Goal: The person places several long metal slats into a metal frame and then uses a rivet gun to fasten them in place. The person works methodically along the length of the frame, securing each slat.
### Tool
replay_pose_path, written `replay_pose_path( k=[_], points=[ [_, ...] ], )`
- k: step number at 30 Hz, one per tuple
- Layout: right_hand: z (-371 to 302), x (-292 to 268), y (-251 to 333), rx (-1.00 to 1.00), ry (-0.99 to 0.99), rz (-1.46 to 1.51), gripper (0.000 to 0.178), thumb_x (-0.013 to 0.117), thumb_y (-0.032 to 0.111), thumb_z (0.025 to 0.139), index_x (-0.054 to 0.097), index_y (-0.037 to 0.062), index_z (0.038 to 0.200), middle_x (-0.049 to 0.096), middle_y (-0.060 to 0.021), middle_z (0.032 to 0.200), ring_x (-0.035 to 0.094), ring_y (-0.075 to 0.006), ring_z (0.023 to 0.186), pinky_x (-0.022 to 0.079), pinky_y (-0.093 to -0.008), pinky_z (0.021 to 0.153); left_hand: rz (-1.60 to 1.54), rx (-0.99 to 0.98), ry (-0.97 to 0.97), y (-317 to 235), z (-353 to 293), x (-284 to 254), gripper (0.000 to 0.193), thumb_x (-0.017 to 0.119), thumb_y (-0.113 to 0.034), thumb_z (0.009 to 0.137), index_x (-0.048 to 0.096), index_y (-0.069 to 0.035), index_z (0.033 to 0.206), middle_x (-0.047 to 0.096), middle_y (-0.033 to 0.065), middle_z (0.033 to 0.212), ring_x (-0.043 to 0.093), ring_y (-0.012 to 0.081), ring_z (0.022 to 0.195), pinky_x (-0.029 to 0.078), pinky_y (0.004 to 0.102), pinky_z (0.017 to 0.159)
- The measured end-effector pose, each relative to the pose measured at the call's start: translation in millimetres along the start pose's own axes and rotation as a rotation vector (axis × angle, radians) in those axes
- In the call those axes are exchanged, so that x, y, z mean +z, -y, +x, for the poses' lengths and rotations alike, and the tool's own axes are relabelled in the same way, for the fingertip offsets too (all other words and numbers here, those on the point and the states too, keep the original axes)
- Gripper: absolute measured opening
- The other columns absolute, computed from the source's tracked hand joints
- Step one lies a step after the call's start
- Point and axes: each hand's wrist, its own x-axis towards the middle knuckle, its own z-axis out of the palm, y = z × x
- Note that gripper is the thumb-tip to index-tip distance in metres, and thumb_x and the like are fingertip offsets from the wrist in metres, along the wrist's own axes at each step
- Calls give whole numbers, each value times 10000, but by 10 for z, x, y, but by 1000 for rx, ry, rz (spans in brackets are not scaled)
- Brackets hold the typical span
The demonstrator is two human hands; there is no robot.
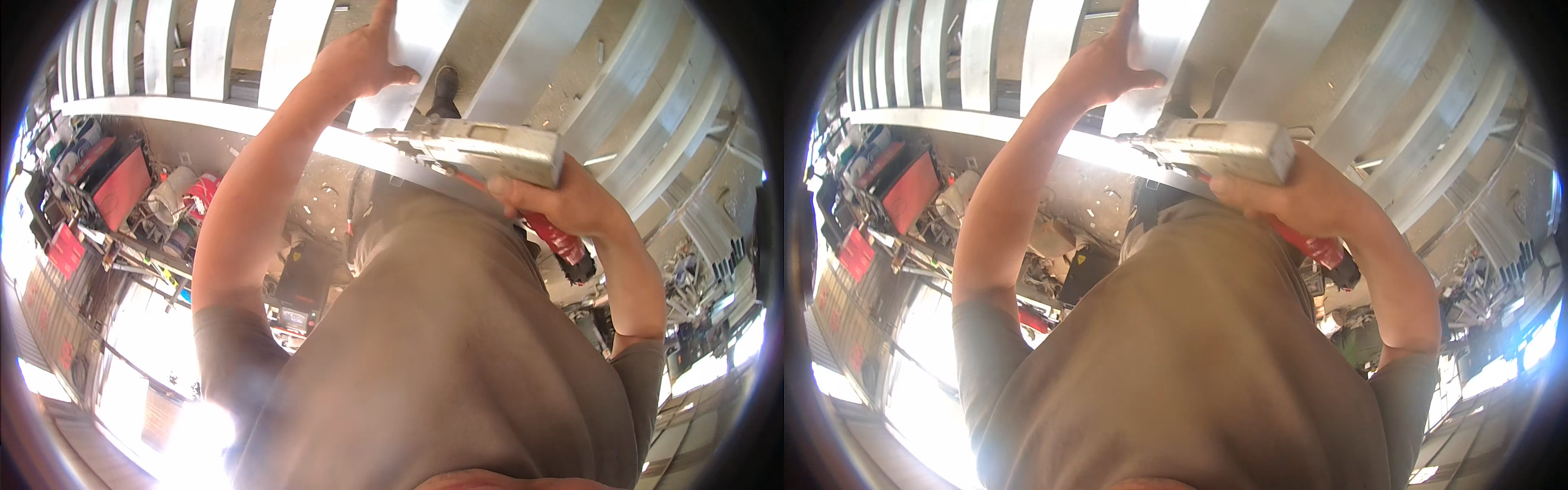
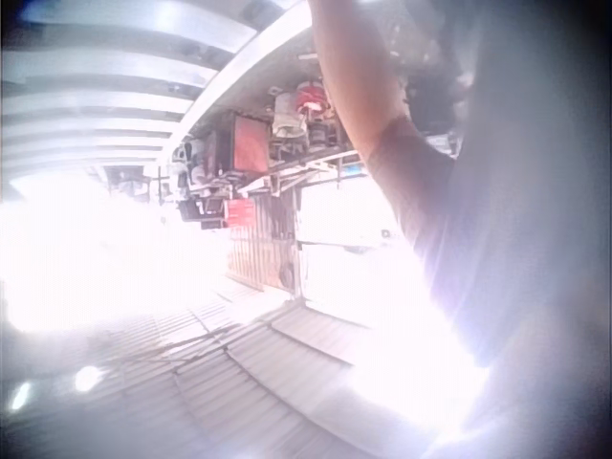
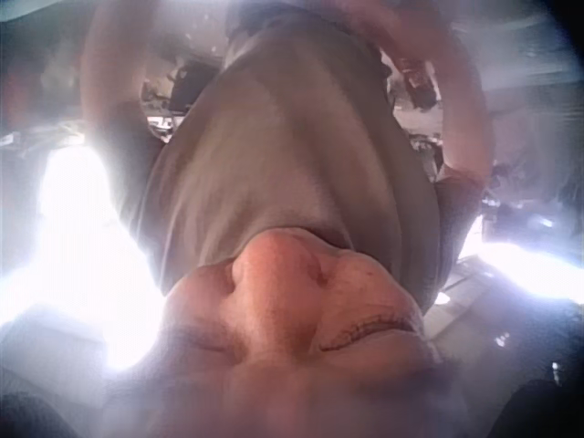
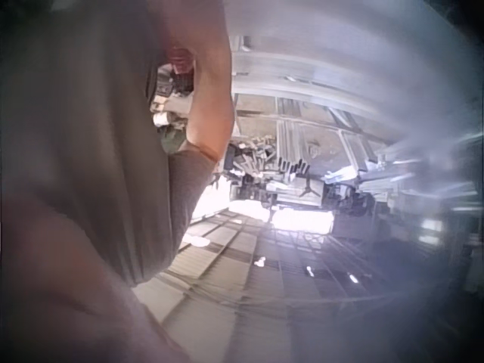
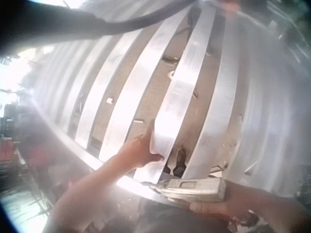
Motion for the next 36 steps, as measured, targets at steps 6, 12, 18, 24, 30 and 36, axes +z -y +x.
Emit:
replay_pose_path(
  k=[6, 12, 18, 24, 30, 36],
  points=[
    [518, 24, -9, -99, 68, -18, 538, 702, 330, 986, 559, 57, 1427, 683, -54, 1100, 616, -141, 820, 531, -320, 706, 11, -86, 95, -19, 60, -40, 1294, 908, -277, 738, -7, -112, 1637, 688, 340, 1139, 671, 498, 1095, 536, 524, 940],
    [606, -40, -37, -137, 93, -33, 512, 688, 327, 987, 583, 54, 1407, 649, -46, 982, 610, -137, 741, 524, -309, 658, 18, -77, 75, 1, 55, -13, 1279, 909, -272, 732, 31, -76, 1642, 672, 349, 1179, 668, 496, 1106, 530, 512, 964],
    [623, -40, -11, -125, 100, -53, 511, 678, 325, 988, 586, 52, 1410, 635, -36, 945, 603, -132, 725, 518, -307, 646, -16, -62, 62, 25, 55, 15, 1295, 909, -259, 729, 12, -63, 1641, 649, 363, 1223, 654, 494, 1141, 522, 501, 997],
    [648, -48, -29, -157, 109, -55, 509, 677, 330, 992, 587, 45, 1404, 661, -49, 1001, 611, -135, 753, 528, -309, 656, -20, -53, 53, 35, 66, 34, 1292, 905, -245, 733, 2, -70, 1641, 656, 360, 1214, 662, 489, 1136, 525, 516, 990],
    [648, -58, 1, -123, 121, -97, 517, 690, 314, 987, 577, 46, 1416, 696, -60, 1117, 621, -138, 809, 542, -307, 679, -65, -87, 107, -95, 31, -129, 1279, 890, -241, 742, 0, -105, 1651, 693, 331, 1151, 692, 490, 1068, 555, 499, 942],
    [611, 7, 22, -150, 82, -61, 413, 724, 347, 968, 622, 35, 1219, 661, -39, 959, 611, -129, 754, 510, -298, 650, -141, 64, 18, -148, -50, -161, 1217, 863, -211, 759, 49, -128, 1660, 601, 276, 1399, 570, 426, 1329, 470, 494, 1131]
  ],
)
